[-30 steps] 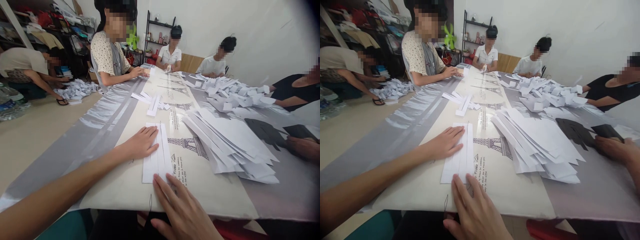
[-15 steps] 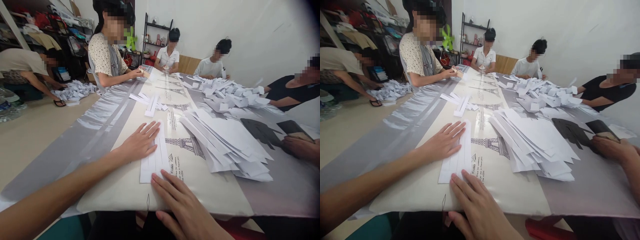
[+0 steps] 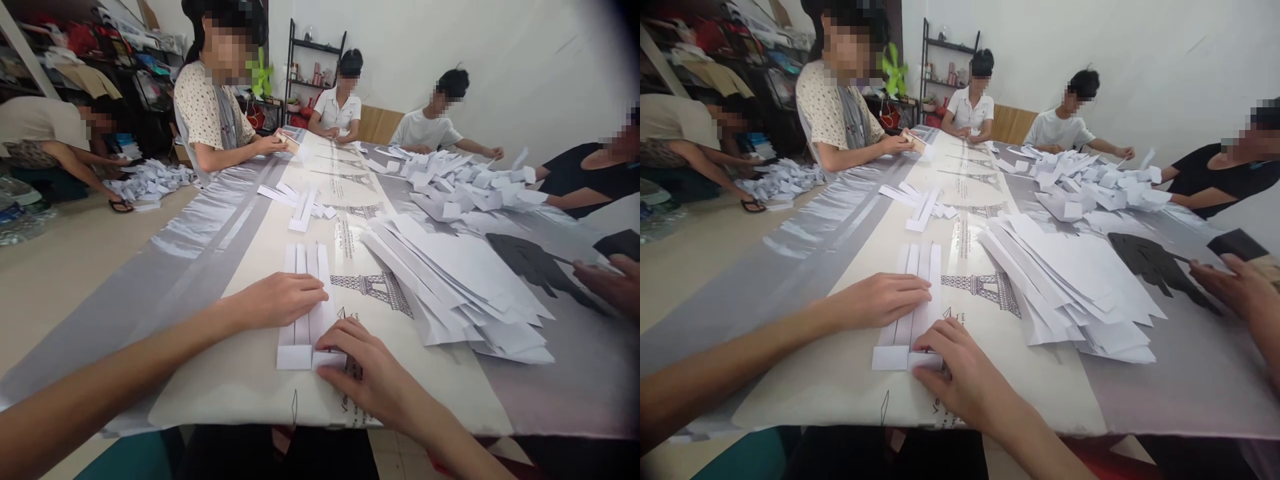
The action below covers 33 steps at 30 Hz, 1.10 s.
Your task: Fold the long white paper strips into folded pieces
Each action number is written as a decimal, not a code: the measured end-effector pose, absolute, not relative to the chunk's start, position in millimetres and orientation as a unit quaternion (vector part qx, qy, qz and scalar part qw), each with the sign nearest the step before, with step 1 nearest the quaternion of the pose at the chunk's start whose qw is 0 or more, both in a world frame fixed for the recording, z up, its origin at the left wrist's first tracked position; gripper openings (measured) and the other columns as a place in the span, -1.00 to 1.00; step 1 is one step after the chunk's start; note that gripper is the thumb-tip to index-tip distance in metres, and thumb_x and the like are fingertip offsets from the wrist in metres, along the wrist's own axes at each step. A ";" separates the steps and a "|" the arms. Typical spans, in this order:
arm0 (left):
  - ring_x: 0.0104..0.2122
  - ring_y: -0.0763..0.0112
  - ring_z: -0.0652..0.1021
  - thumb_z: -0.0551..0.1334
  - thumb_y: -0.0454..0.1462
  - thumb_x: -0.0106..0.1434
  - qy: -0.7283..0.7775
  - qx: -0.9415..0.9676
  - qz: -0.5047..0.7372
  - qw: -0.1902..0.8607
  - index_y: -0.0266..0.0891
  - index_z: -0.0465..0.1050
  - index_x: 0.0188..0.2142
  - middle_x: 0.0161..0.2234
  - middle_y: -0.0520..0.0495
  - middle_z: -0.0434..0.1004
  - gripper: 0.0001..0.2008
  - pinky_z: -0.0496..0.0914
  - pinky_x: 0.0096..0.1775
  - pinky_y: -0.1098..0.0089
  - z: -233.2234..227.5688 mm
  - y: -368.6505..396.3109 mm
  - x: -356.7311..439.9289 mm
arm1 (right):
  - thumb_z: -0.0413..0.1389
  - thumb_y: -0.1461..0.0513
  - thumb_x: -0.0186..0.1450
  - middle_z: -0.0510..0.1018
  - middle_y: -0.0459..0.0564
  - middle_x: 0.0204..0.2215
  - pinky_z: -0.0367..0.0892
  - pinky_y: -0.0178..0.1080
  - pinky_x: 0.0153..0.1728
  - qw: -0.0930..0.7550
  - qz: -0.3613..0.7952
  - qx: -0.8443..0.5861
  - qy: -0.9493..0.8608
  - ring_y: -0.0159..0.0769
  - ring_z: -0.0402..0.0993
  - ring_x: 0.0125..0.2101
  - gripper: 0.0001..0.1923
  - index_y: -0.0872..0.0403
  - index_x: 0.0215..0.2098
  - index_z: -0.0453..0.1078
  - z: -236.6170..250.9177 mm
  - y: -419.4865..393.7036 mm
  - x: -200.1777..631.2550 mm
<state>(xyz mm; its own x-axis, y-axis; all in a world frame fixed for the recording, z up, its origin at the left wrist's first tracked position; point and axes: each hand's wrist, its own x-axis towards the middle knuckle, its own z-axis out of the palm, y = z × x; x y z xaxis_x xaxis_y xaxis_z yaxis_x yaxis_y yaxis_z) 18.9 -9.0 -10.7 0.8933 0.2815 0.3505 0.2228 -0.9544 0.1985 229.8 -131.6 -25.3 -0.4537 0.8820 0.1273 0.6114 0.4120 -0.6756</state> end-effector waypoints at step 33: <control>-0.15 0.33 0.54 0.19 -0.37 0.30 0.414 0.815 0.221 0.340 -0.25 0.42 -0.46 -0.09 -0.03 0.45 -0.82 0.45 -0.08 0.22 -20.2 -109.2 24.5 | 0.00 0.30 0.46 0.36 0.04 -0.14 0.43 -0.14 -0.18 0.232 0.259 -0.531 -0.772 -0.22 0.38 -0.16 -0.81 0.05 -0.33 0.33 -31.1 -146.5 241.1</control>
